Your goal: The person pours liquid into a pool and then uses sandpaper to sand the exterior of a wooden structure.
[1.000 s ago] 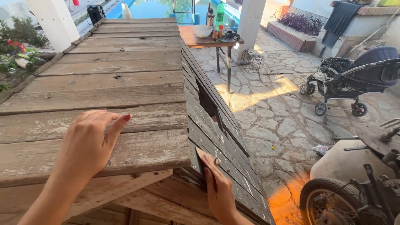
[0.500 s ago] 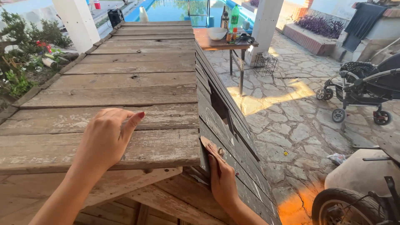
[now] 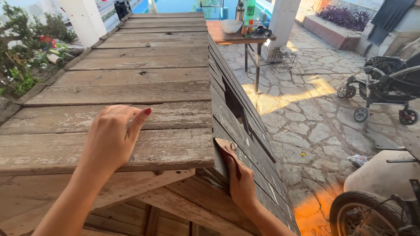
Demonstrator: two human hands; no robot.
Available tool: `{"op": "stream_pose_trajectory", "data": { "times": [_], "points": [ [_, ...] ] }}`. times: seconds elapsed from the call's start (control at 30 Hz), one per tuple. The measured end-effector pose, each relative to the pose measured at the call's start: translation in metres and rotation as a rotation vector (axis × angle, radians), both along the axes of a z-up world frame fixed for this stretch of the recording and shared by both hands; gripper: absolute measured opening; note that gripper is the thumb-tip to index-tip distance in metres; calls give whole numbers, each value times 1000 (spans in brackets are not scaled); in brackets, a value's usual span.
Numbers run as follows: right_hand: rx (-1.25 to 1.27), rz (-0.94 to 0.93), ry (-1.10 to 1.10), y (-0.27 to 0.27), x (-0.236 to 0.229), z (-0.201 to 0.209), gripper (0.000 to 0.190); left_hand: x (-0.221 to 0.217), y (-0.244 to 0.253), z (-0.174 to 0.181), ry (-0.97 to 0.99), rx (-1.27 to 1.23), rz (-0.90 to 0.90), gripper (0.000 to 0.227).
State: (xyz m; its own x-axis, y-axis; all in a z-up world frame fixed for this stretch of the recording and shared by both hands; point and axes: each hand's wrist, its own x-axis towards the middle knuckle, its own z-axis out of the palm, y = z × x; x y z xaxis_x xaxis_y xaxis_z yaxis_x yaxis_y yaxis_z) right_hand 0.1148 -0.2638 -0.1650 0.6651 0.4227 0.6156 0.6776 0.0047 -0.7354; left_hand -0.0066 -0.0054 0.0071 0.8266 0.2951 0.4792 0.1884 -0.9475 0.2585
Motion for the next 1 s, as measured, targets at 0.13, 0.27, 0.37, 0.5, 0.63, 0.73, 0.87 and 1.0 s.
{"op": "stream_pose_trajectory", "data": {
  "times": [0.13,0.27,0.37,0.5,0.63,0.73,0.87,1.0],
  "points": [
    [-2,-42,58,-26,-33,-5,39,-1,0,4,2,-4,-4,61],
    [-84,-159,115,-44,2,-63,39,0,-2,-1,-12,25,-34,60],
    [-224,-279,424,-54,11,-85,50,1,1,3,8,24,8,59],
    [-248,-332,555,-57,14,-99,47,3,2,1,-10,55,-32,57],
    [-171,-251,466,-65,6,-97,47,4,5,-7,2,96,6,56],
    [-205,-244,447,-76,6,-108,47,4,6,-9,8,100,5,58],
    [-338,-371,845,-88,81,-202,51,3,6,-10,19,78,2,56],
    [-200,-567,1104,-78,97,-179,49,4,13,-16,4,128,28,58]
  ]
}}
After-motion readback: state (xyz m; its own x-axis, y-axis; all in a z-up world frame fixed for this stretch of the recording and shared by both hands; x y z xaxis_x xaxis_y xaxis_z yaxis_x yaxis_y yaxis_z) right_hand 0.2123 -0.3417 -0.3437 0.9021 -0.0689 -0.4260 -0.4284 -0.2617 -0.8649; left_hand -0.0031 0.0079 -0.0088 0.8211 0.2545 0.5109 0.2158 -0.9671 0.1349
